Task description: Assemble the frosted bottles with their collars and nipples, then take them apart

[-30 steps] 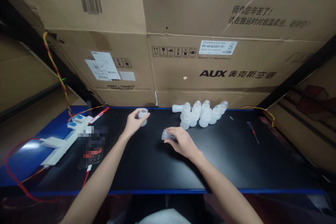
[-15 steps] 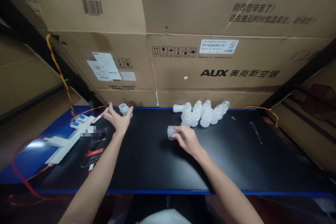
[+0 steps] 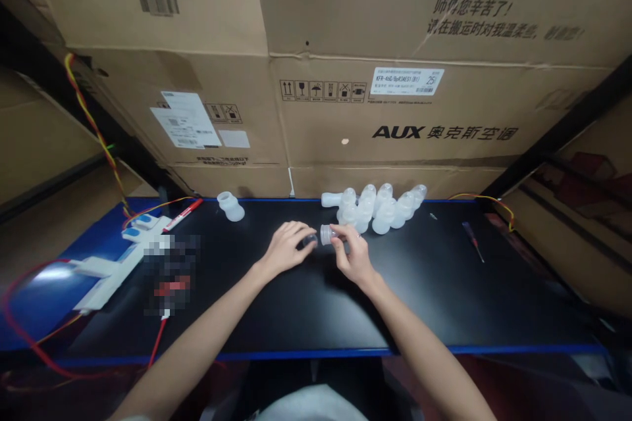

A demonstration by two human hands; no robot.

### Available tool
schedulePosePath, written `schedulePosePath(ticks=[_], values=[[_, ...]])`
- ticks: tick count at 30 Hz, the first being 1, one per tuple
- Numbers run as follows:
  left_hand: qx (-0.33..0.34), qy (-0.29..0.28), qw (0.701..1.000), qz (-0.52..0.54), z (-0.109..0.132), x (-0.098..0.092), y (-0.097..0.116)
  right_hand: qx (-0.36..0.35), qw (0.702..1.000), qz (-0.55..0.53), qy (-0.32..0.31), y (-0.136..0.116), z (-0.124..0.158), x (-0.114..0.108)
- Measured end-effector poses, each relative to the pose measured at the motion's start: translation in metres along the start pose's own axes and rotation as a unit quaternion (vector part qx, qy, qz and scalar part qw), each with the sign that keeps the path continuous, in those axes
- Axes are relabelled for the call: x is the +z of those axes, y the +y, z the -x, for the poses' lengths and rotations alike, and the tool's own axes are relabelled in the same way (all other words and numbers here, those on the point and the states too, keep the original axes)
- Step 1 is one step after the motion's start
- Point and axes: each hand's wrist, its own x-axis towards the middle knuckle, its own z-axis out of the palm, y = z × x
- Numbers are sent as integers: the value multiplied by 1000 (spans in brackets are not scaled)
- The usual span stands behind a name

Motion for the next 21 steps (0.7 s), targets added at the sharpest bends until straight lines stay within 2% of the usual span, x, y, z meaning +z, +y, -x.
schedulePosePath(ticks=[3, 6, 9, 11, 13, 14, 17, 19, 21], values=[[-112, 45, 990, -74, 0, -16, -36, -17, 1000, 8, -19, -2, 0, 2], [-245, 53, 958, -142, 3, -37, -68, -27, 999, 11, -43, -1, 2, 5], [-345, 47, 922, -172, 8, -52, -87, -38, 997, 6, -64, 2, 4, 8], [-364, 63, 913, -174, 9, -55, -91, -40, 996, 5, -75, 4, 5, 10], [-331, 91, 928, -147, 8, -53, -84, -32, 996, 13, -78, 5, 7, 12], [-291, 100, 945, -115, 7, -50, -77, -25, 997, 19, -77, 6, 8, 13], [-110, 76, 990, 41, 5, -38, -42, 2, 997, 35, -69, 7, 9, 17], [-19, 37, 991, 129, 5, -27, -15, 12, 996, 41, -76, 8, 11, 19], [28, 20, 986, 162, 7, -16, 7, 11, 995, 45, -91, 9, 12, 20]])
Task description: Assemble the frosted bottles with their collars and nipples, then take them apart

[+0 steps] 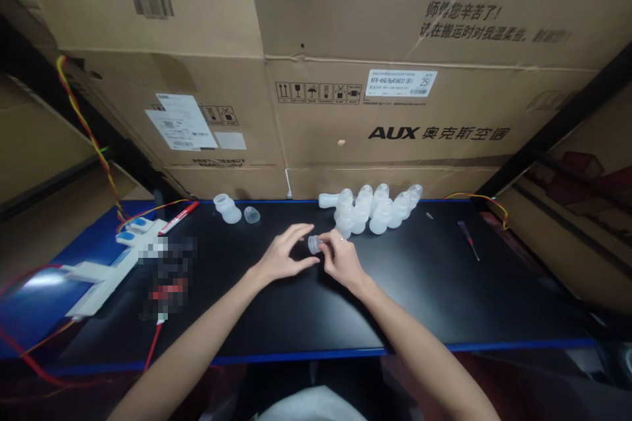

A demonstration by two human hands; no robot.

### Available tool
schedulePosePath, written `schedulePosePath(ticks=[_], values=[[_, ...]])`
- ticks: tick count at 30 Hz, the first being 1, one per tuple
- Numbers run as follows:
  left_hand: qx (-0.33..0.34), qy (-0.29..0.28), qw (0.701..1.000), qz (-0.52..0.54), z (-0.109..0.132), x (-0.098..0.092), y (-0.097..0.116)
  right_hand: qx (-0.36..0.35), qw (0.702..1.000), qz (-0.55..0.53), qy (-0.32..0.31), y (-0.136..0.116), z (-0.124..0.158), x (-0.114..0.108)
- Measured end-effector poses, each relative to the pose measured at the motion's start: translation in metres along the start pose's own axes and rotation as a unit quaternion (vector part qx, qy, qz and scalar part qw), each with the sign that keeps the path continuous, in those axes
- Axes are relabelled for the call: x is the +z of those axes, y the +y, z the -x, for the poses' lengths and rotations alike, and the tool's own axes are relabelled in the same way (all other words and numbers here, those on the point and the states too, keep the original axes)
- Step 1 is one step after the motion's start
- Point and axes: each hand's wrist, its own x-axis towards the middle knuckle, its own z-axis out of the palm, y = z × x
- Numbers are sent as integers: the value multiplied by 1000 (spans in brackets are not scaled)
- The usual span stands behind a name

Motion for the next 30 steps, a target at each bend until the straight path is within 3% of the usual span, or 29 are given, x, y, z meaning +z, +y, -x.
schedulePosePath(ticks=[4, 8, 10, 13, 16, 20, 22, 25, 27, 30], values=[[44, 44, 998, 32, 3, 21, 9, 12, 1000, -14, -10, 0, 1, 5], [8, 65, 994, 88, 1, 25, 4, 84, 992, -85, 44, -6, 1, 15], [-15, 68, 991, 112, 0, 24, 3, 146, 974, -162, 63, -9, 1, 23], [-47, 78, 985, 148, -2, 22, -3, 234, 923, -289, 104, -10, 0, 33], [-104, 116, 975, 156, -2, 15, -19, 269, 890, -342, 139, -7, -1, 36], [-227, 94, 969, -38, -2, -8, -48, 262, 913, -306, 58, -8, 0, 36], [-293, 58, 941, -157, -2, -22, -59, 244, 935, -256, 14, -11, 2, 37], [-375, 33, 893, -248, -2, -39, -66, 199, 962, -188, -12, -15, 3, 37], [-400, 23, 874, -275, -2, -45, -68, 168, 972, -164, -18, -15, 1, 37], [-383, 20, 873, -300, -1, -46, -69, 131, 981, -141, -36, -11, -8, 41]])
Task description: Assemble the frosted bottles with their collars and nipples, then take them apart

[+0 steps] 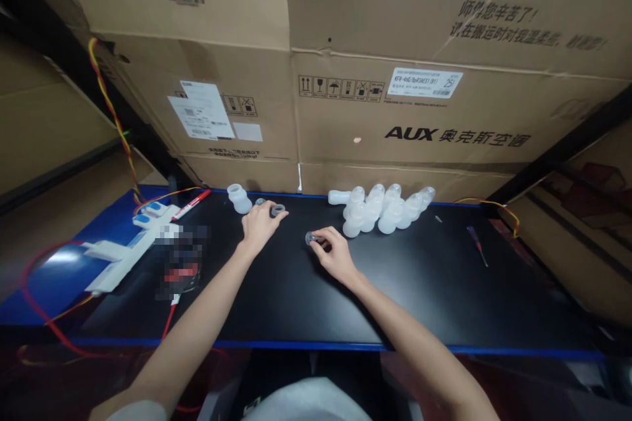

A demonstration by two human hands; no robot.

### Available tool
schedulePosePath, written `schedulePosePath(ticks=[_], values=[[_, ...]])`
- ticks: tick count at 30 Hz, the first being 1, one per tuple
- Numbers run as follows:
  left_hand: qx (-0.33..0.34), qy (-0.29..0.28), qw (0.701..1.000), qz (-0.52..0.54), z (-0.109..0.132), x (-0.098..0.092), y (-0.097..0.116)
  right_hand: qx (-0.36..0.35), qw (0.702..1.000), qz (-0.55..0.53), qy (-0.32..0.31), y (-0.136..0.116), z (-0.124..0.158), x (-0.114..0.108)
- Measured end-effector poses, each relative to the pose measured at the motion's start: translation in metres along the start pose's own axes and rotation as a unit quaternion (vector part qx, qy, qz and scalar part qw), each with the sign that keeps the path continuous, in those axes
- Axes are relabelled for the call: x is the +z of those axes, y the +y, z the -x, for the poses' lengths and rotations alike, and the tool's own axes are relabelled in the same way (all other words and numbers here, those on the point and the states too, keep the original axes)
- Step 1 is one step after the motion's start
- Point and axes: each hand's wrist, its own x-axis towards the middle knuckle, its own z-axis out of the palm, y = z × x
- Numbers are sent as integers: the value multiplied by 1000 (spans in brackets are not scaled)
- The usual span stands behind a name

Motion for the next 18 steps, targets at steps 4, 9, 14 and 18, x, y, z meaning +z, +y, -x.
schedulePosePath(ticks=[4, 9, 14, 18], values=[[2, 5, 1000, -8, 1, 3, 0, -8, 998, 55, -13, 8, -28, 13], [-30, -24, 999, -21, -2, 1, -1, 37, 993, 111, 22, 9, -82, 47], [-42, -28, 998, -29, -3, -1, -2, 78, 974, 214, 22, 3, -124, 69], [-13, -33, 999, -22, -1, 3, 1, 78, 960, 268, -10, -2, -130, 70]])
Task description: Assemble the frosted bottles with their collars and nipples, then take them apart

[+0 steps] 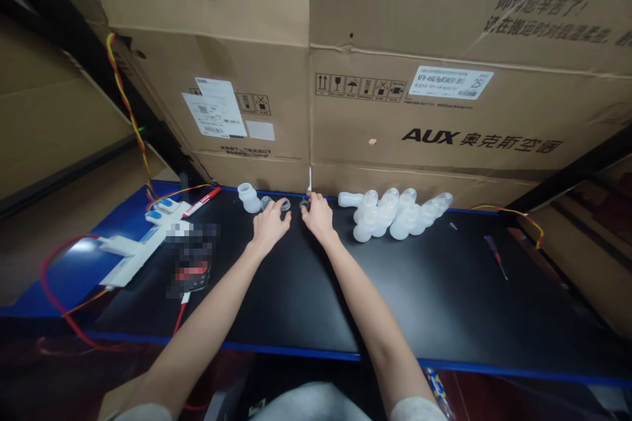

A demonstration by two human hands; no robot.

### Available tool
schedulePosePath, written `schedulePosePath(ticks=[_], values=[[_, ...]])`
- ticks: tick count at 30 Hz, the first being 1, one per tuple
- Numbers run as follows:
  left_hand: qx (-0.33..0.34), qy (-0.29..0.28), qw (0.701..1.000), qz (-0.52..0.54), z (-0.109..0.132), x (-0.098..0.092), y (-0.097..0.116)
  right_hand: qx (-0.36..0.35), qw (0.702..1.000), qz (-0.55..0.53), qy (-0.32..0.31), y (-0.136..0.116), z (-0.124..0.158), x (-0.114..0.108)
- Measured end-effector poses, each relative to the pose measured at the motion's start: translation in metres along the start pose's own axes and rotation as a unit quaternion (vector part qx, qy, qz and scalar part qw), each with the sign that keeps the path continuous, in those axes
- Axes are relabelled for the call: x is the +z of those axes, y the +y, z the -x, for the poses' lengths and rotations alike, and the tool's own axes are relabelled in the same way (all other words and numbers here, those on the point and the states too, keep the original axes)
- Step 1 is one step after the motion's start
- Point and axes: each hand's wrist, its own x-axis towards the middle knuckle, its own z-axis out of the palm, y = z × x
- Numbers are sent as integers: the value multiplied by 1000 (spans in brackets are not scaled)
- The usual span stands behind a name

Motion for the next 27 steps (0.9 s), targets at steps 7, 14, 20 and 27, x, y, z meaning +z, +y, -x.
schedulePosePath(ticks=[7, 14, 20, 27], values=[[90, -22, 995, 29, 5, 7, 7, 91, 985, 139, 44, -4, 7, -32], [160, -48, 986, -1, -1, 12, 18, 166, 965, 203, 10, 3, 5, -43], [149, -33, 988, -30, -2, 13, 19, 81, 981, 169, -56, -11, 6, -45], [182, -40, 982, -40, -2, 15, 19, 33, 982, 167, -83, -11, 3, -61]])
